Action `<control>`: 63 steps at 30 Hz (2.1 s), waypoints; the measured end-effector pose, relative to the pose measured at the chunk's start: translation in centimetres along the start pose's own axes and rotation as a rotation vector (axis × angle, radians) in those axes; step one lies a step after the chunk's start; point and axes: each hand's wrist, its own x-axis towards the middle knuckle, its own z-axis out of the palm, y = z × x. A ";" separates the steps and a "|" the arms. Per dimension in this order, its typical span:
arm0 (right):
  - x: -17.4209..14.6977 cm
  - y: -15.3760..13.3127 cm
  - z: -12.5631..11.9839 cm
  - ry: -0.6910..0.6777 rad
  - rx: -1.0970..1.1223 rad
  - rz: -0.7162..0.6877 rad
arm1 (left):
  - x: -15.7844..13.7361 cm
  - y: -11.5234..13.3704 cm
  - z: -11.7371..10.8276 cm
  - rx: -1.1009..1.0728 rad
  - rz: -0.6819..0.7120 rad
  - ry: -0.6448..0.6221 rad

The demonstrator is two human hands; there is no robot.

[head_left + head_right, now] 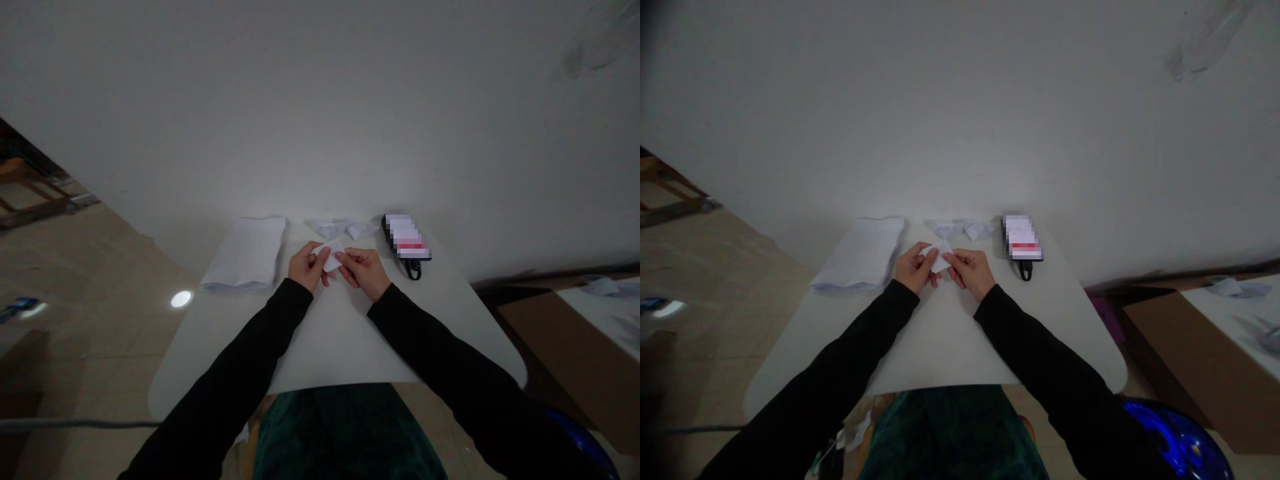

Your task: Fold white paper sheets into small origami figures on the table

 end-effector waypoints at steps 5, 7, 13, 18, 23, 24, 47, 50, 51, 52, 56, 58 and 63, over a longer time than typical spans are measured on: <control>0.5 -0.1 -1.2 -0.064 -0.040 0.023 | 0.5 0.1 -0.6 0.082 0.179 0.041; 0.5 -0.1 -1.1 -0.044 -0.027 0.024 | 0.7 0.2 -0.7 0.073 0.197 0.056; 0.4 -0.2 -1.1 -0.099 -0.045 -0.038 | 1.2 -0.2 -1.1 -0.042 0.075 -0.045; 0.7 -0.1 -1.5 0.007 -0.173 -0.098 | 1.5 -1.1 -0.6 -0.083 0.110 -0.024; 1.1 0.5 -1.3 0.174 -0.318 -0.272 | 1.6 -1.8 -0.7 -0.098 0.052 -0.049; 1.1 0.6 -1.3 0.192 -0.325 -0.314 | 1.6 -1.8 -0.8 -0.088 0.049 -0.072; 1.0 1.2 0.0 0.225 -0.003 -0.104 | 1.7 -1.8 -0.8 -0.081 0.134 0.211; 0.9 1.2 0.0 0.248 -0.054 -0.057 | 1.4 -1.8 -0.6 -0.078 0.127 0.241; 0.8 1.3 0.0 0.243 -0.069 -0.067 | 1.4 -1.8 -0.5 -0.074 0.123 0.231; 0.8 1.4 -0.1 0.241 -0.089 -0.084 | 1.3 -1.8 -0.6 -0.065 0.115 0.209; 0.6 1.9 -0.3 0.236 -0.193 -0.133 | 1.3 -1.7 -1.9 0.111 0.106 0.010; 0.7 2.0 -0.4 0.212 -0.223 -0.124 | 1.5 -1.5 -2.7 0.220 0.125 -0.076; 0.7 2.0 -0.3 0.198 -0.213 -0.068 | 1.4 -0.8 -3.5 0.267 0.213 -0.046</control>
